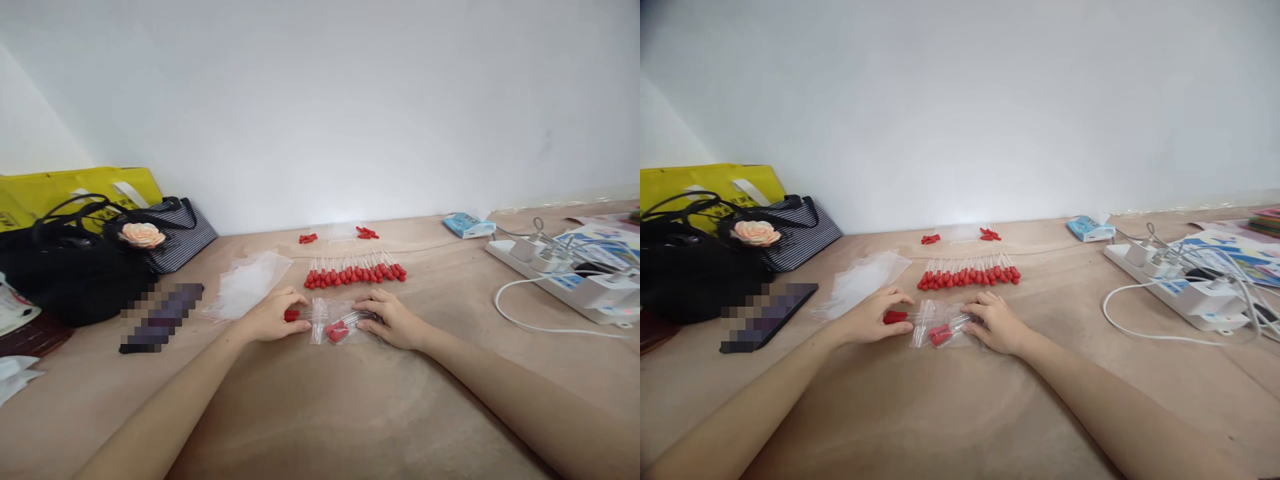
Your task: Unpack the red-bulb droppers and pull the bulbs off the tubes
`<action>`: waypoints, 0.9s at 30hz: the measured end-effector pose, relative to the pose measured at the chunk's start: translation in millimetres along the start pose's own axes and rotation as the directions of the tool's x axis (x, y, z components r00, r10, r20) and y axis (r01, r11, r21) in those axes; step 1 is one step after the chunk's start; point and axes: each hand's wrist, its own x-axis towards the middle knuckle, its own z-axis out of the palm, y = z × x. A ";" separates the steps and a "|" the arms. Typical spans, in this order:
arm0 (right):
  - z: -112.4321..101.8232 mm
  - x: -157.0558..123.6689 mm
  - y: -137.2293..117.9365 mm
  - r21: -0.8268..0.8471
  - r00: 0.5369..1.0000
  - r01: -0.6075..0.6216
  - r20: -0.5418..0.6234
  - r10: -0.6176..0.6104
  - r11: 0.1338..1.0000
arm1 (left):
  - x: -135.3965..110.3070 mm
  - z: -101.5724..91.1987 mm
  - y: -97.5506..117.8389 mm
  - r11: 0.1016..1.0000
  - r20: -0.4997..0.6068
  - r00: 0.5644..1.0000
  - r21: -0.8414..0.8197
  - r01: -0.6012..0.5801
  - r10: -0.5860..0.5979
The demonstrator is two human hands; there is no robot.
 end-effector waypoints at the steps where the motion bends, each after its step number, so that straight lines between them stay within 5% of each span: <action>1: 0.3 0.0 0.3 0.000 1.000 0.001 0.000 -0.001 1.000 | 3.6 3.0 1.9 0.999 0.028 1.000 -0.034 -0.001 0.002; 6: 0.0 0.3 -0.1 -0.006 1.000 0.005 -0.001 -0.005 1.000 | 16.4 7.2 4.8 0.972 0.230 0.961 -0.144 0.187 -0.152; 14: -1.2 0.4 -1.1 -0.022 1.000 0.000 0.004 0.000 1.000 | 3.9 -16.5 17.7 0.936 0.316 0.884 0.185 0.298 -0.344; 19: -1.1 0.9 -0.7 -0.025 1.000 0.003 0.002 -0.003 1.000 | 1.6 -39.6 -4.4 0.869 0.504 0.798 -0.167 0.465 -0.330; 23: -1.2 1.2 -0.3 -0.027 1.000 0.005 0.001 -0.005 1.000 | 31.9 -40.2 -17.5 0.742 0.405 0.816 -0.369 0.559 -0.414; 27: -1.9 1.4 -1.2 -0.028 1.000 -0.004 0.006 0.004 1.000 | 77.7 -20.4 -22.1 0.670 0.260 0.773 -0.389 0.633 -0.579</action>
